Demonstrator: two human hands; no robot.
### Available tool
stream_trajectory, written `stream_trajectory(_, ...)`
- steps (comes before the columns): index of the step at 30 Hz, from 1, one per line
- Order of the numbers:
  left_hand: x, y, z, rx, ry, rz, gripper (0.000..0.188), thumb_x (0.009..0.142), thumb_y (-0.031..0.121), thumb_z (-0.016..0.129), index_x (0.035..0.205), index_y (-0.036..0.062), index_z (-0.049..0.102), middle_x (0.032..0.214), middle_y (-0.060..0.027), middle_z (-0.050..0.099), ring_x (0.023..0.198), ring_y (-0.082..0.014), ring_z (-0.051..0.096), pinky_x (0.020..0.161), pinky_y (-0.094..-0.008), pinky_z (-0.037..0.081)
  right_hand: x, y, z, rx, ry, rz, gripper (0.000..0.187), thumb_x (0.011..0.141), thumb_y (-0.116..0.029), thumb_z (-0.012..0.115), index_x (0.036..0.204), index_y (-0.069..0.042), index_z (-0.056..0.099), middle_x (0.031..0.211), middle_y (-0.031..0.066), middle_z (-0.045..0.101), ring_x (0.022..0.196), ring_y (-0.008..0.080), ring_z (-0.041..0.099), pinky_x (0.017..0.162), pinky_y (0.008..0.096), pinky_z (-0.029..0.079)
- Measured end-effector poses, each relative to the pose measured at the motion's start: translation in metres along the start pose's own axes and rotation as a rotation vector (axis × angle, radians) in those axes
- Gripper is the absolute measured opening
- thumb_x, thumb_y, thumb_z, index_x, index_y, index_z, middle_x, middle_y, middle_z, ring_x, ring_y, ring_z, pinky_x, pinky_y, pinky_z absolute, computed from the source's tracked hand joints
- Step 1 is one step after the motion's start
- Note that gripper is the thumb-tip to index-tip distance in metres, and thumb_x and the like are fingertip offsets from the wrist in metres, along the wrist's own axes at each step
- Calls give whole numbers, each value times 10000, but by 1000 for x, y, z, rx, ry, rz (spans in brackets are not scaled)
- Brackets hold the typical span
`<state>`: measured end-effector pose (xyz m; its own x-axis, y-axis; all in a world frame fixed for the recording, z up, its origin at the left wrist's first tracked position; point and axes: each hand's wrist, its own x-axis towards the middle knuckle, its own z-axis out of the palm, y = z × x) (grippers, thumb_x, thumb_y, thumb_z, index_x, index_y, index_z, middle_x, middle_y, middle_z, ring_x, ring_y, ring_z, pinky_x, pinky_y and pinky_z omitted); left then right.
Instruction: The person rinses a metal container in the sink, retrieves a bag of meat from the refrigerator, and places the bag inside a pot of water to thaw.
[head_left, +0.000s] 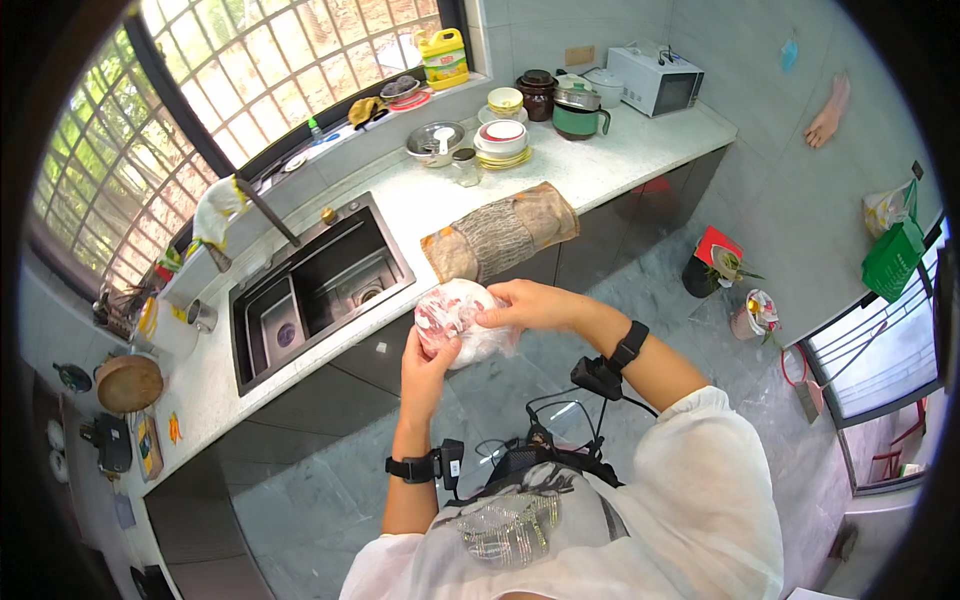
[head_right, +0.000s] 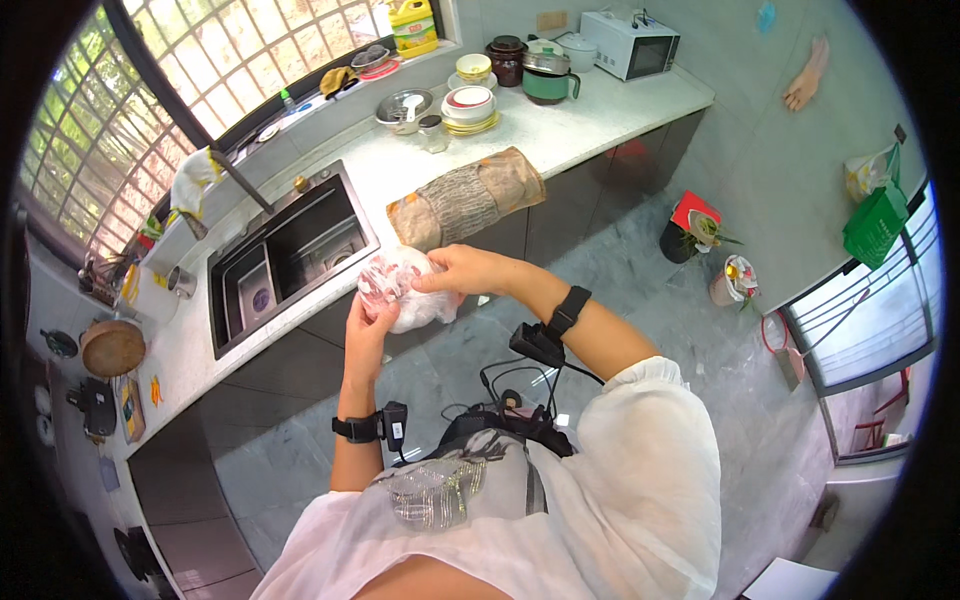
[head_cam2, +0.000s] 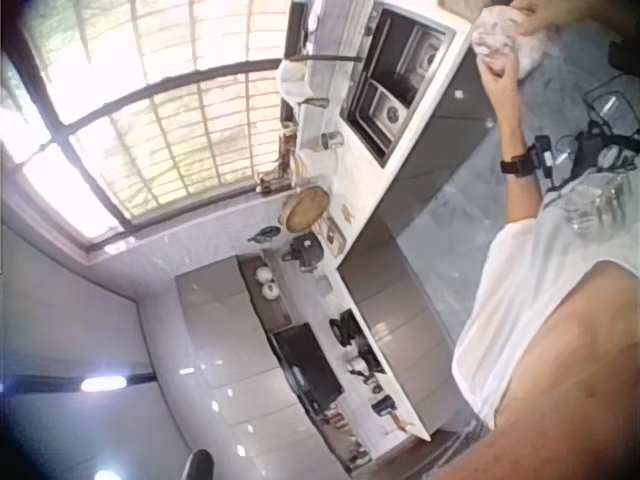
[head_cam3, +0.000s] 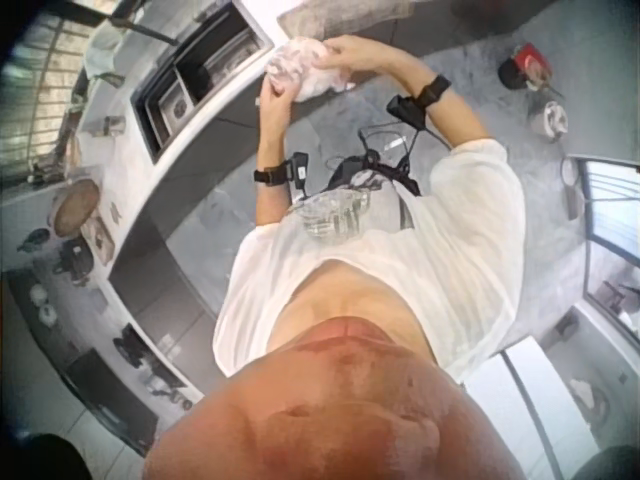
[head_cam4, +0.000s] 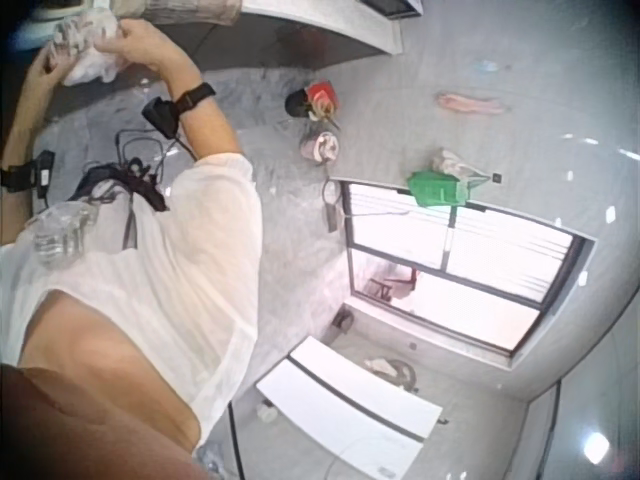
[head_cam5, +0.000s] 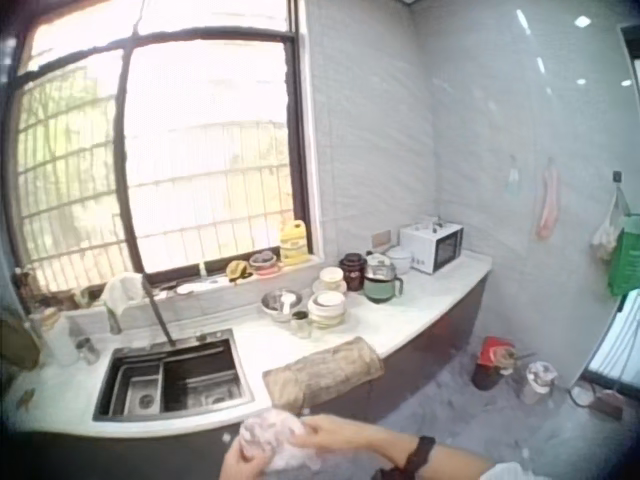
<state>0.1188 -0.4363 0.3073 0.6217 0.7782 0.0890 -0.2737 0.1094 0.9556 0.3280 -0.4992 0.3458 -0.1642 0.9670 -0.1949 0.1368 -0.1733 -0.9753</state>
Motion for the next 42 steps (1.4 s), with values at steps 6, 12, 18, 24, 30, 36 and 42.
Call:
stream_trajectory(6,74,-23,51,8,-85,-90,446,829,76,617,1228,-11,439,1134,-68,555,1003,-126,536,883,-263,416,-7,21,-81,98,106,-14,450,819,-391,630,1030,3,576,862,53,609,729,111,577,581,260,482)
stream_trajectory(12,155,-56,101,-22,-237,-163,440,822,91,640,1206,-20,458,1108,-61,564,973,-116,540,844,-257,435,-21,48,-152,186,283,37,414,836,-364,619,1044,-9,579,864,44,609,736,103,577,589,256,480)
stream_trajectory(18,241,-99,138,0,-331,-225,432,844,106,612,1229,-4,449,1143,-60,554,1022,-117,519,889,-265,405,-11,73,-240,171,354,75,407,858,-341,599,1084,-4,569,920,56,616,781,124,592,643,270,493)
stream_trajectory(24,348,-115,167,-92,-378,-220,441,839,109,617,1233,-4,453,1156,-60,546,1040,-125,510,910,-277,395,24,75,-335,268,407,94,383,901,-345,536,1118,-30,533,959,38,598,795,117,585,687,264,486)
stream_trajectory(30,440,-125,188,-97,-398,-219,441,828,102,628,1218,-13,457,1116,-59,557,986,-110,524,866,-260,415,49,71,-409,373,539,55,357,929,-364,472,1063,-38,528,922,25,586,769,105,570,685,260,479)
stream_trajectory(36,495,-136,209,-152,-360,-215,429,825,117,635,1201,-8,471,1087,-52,568,955,-102,526,845,-248,410,77,68,-469,404,425,137,362,955,-336,420,1162,-47,491,1058,26,567,899,116,562,770,279,468)
stream_trajectory(42,540,-145,226,-135,-306,-239,413,837,171,626,1188,7,482,1085,-37,566,923,-91,530,810,-233,415,99,69,-520,409,386,73,454,950,-425,389,1160,-35,491,1047,57,581,877,154,581,748,315,490)
